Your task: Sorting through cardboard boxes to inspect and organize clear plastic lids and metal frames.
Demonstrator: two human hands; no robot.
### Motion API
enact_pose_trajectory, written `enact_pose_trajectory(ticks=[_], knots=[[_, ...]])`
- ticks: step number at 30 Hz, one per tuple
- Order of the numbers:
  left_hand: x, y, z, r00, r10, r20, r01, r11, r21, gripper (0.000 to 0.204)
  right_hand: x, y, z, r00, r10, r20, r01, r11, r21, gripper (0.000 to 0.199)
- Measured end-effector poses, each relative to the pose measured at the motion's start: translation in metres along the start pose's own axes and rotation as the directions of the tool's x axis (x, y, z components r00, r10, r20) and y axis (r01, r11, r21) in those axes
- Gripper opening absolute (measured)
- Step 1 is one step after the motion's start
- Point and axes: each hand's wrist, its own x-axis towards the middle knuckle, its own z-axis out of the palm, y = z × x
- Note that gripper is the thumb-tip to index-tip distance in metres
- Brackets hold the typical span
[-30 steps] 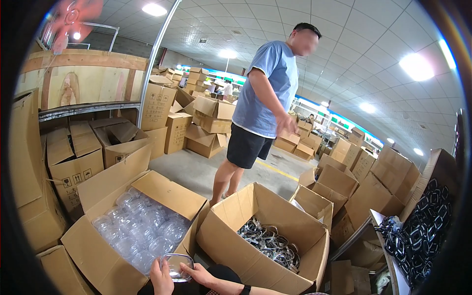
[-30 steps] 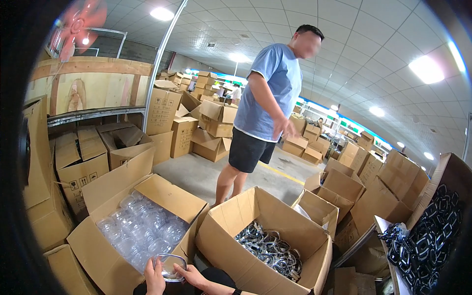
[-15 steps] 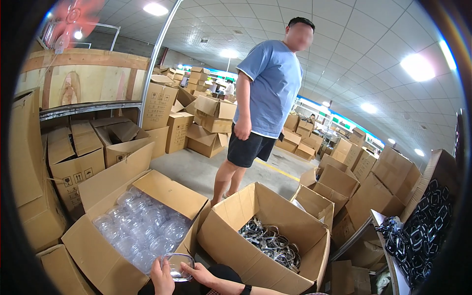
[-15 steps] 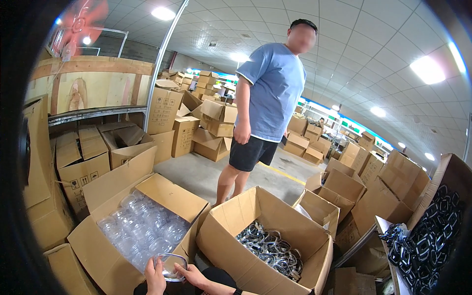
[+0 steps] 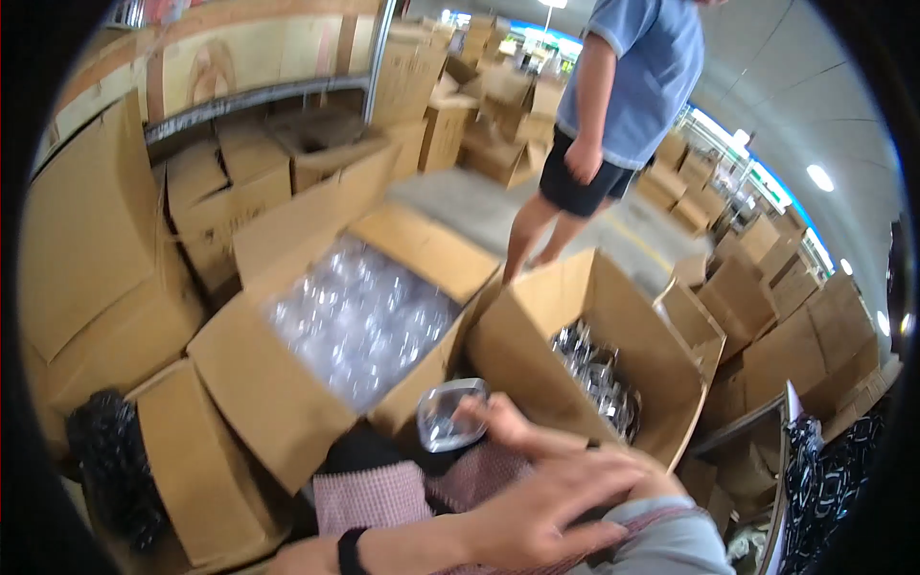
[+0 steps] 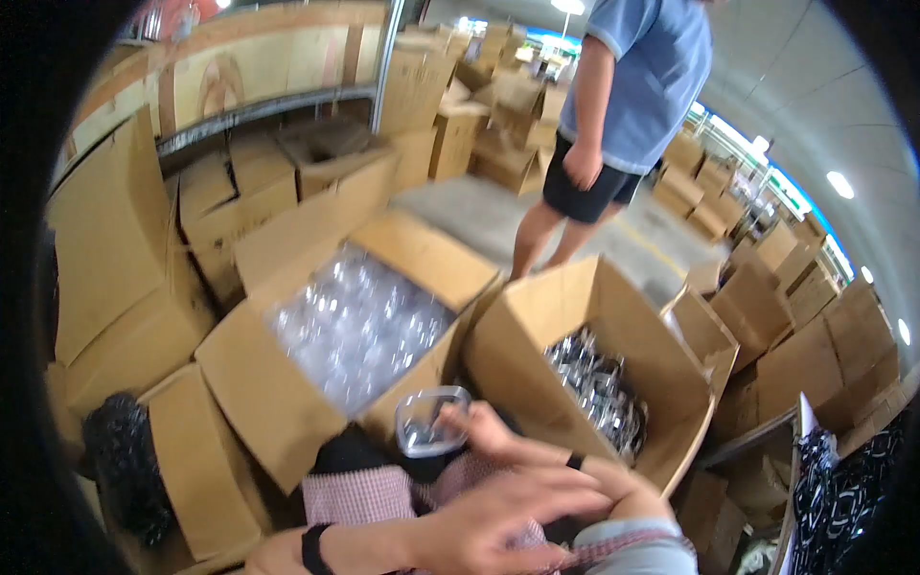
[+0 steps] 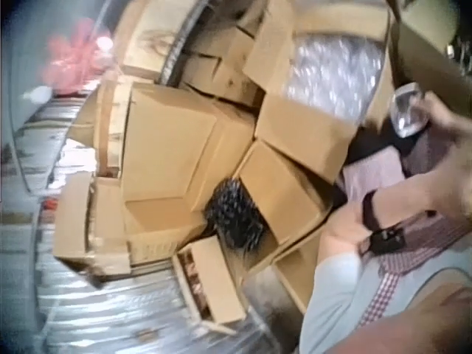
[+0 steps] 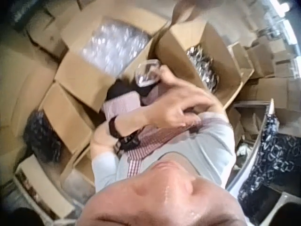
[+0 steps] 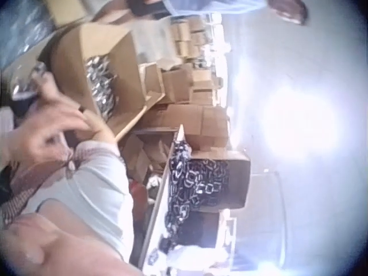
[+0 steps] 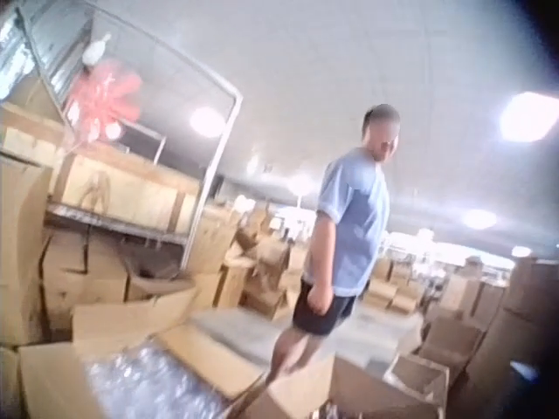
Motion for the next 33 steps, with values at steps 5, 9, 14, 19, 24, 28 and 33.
enact_pose_trajectory(ticks=[5,9,14,19,24,28,33], knots=[[0.017,0.028,0.033,0.875,-0.208,0.437,0.286,0.951,-0.120,0.065,-0.035,-0.010,-0.020,0.989,0.132,0.073,-0.124,0.987,-0.104,0.043],[0.024,0.024,0.066,0.721,-0.392,0.571,0.392,0.911,0.130,0.043,-0.074,-0.002,-0.039,0.993,0.115,0.021,-0.113,0.991,-0.074,0.043],[0.080,0.045,0.117,0.985,0.163,0.050,-0.170,0.916,0.364,0.019,-0.094,-0.012,-0.055,0.977,0.198,0.080,-0.181,0.966,-0.184,0.042],[0.066,0.077,0.151,0.840,0.542,0.029,-0.518,0.817,-0.254,0.022,-0.057,-0.043,-0.058,0.985,-0.124,-0.122,0.120,0.992,-0.038,0.026],[-0.020,-0.009,0.008,0.926,0.266,-0.267,-0.146,0.907,0.395,0.053,0.005,-0.067,0.001,0.887,-0.402,-0.226,0.451,0.859,0.242,0.022],[-0.052,-0.060,-0.092,0.644,0.294,-0.706,0.605,0.370,0.705,0.063,0.002,-0.089,0.023,0.930,-0.338,-0.143,0.360,0.917,0.174,0.023],[-0.076,-0.087,-0.115,0.506,-0.371,-0.778,0.775,0.592,0.222,0.030,0.023,-0.086,0.023,0.931,-0.348,0.108,0.314,0.916,0.249,0.030]])
